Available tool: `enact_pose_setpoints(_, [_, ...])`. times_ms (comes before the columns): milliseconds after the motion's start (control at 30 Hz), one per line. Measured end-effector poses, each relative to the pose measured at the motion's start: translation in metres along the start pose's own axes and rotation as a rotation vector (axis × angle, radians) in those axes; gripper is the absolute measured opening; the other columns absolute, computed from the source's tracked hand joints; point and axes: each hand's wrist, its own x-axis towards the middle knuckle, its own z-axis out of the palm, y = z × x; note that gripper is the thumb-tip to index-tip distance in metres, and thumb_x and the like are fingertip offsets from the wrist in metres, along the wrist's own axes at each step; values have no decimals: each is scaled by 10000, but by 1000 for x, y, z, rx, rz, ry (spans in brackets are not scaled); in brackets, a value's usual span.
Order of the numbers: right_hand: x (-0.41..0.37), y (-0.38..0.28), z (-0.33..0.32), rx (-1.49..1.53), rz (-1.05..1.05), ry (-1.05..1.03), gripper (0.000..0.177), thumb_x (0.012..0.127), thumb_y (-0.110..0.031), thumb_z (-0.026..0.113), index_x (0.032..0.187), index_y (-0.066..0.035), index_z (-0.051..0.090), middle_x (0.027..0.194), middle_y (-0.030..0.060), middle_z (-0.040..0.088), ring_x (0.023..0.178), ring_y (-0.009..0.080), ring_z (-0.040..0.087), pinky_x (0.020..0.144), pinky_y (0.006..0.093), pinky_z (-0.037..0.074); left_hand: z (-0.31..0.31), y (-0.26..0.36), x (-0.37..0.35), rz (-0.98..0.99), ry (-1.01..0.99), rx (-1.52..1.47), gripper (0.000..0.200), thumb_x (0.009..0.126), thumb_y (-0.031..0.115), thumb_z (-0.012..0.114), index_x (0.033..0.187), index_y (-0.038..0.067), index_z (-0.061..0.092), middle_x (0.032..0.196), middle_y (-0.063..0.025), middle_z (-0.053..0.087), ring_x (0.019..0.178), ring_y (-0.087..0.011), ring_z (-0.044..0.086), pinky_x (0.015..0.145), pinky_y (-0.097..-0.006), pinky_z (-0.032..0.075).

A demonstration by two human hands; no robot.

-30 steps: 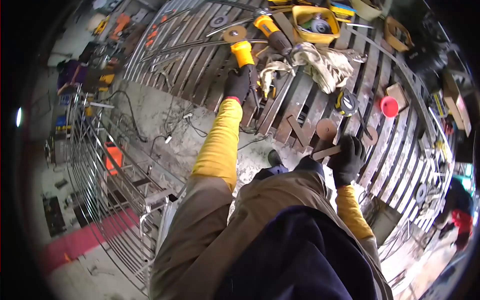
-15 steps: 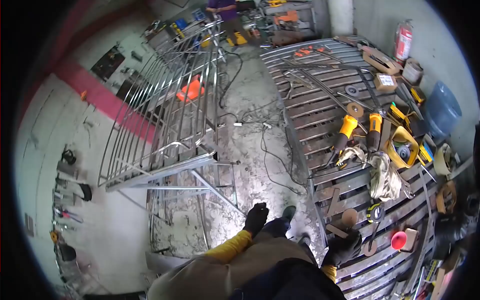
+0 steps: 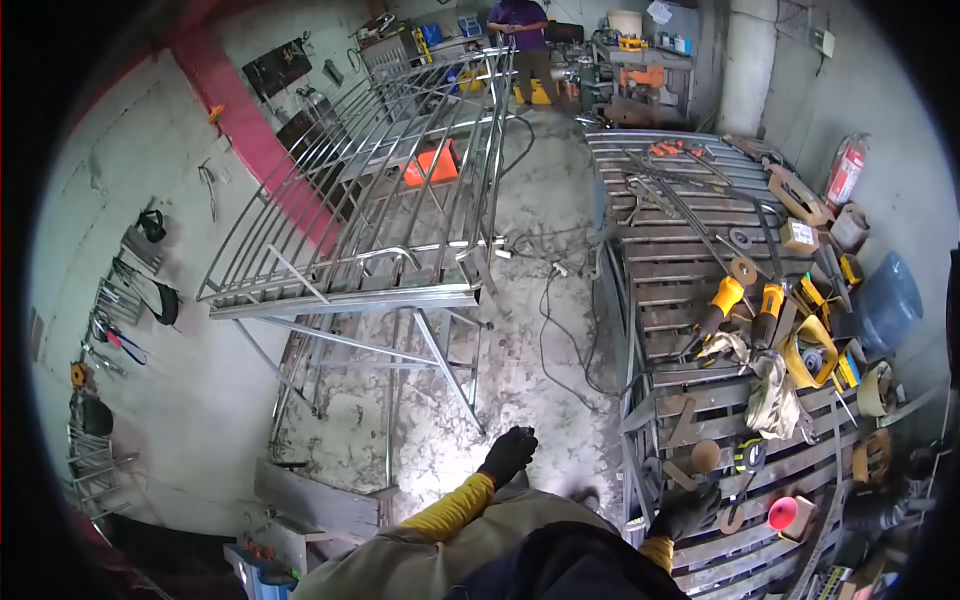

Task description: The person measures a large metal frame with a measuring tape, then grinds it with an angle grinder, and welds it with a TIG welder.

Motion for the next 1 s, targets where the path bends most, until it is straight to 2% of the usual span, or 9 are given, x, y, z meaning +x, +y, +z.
enact_pose_setpoints(133, [4,11,12,33,-29,35,555,932,-231,603,1474,-117,579,1484,113,587,1383,350,534,1138,516,392,-19,22,5,77,22,17,388,1037,409,645,1290,116,645,910,13,633,744,-125,621,656,-297,519])
enact_pose_setpoints(233, [4,12,13,-22,-47,33,527,974,-243,558,1479,-92,571,1481,140,597,1385,366,538,1124,528,399,-51,20,18,59,-101,-284,277,1085,429,530,1078,172,635,857,54,613,682,-139,602,596,-290,481])
enact_pose_setpoints(333, [4,17,21,-21,-93,101,520,992,-270,543,1475,-78,570,1465,155,611,1372,374,551,1112,520,410,-84,13,19,-18,-117,-462,243,1084,410,528,1074,186,621,850,45,615,674,-150,605,583,-293,479])
enact_pose_setpoints(467, [2,11,19,-64,-80,122,541,986,-318,589,1469,-74,569,1437,184,624,1280,395,606,1048,524,459,-137,-13,43,125,-205,-276,152,1077,331,566,1022,191,585,834,22,591,668,-173,598,573,-310,482])
enact_pose_setpoints(500, [3,12,21,-64,-81,129,541,986,-318,589,1469,-74,569,1437,184,624,1280,395,606,1048,524,459,-139,-12,35,208,25,110,99,1035,274,615,1021,181,583,801,9,583,679,-183,608,579,-335,493])
enact_pose_setpoints(600, [4,15,22,-56,-136,112,574,949,-309,668,1451,-51,558,1367,202,655,1211,431,629,1003,534,487,-177,-20,50,276,-36,438,112,970,233,649,1051,176,597,759,-29,585,706,-199,627,607,-384,519])
enact_pose_setpoints(667, [2,18,28,96,-132,143,588,935,-314,682,1443,-46,558,1341,204,664,1205,439,629,999,539,489,-185,2,28,233,-203,237,118,995,249,644,1073,170,603,756,-21,568,703,-196,628,611,-363,531])
enact_pose_setpoints(833, [1,6,13,29,-113,63,841,856,-407,804,1498,30,482,1339,278,652,1230,472,635,1015,510,532,-196,-6,14,178,147,-186,171,1075,345,593,1075,175,599,800,-18,602,670,-173,625,577,-323,536])
enact_pose_setpoints(1000, [-3,12,20,24,-110,211,739,873,-472,781,1409,-15,557,1371,247,645,1270,459,607,1047,537,500,-182,43,-26,33,295,-296,370,1080,512,548,1089,146,606,830,-37,633,697,-181,639,611,-350,547])
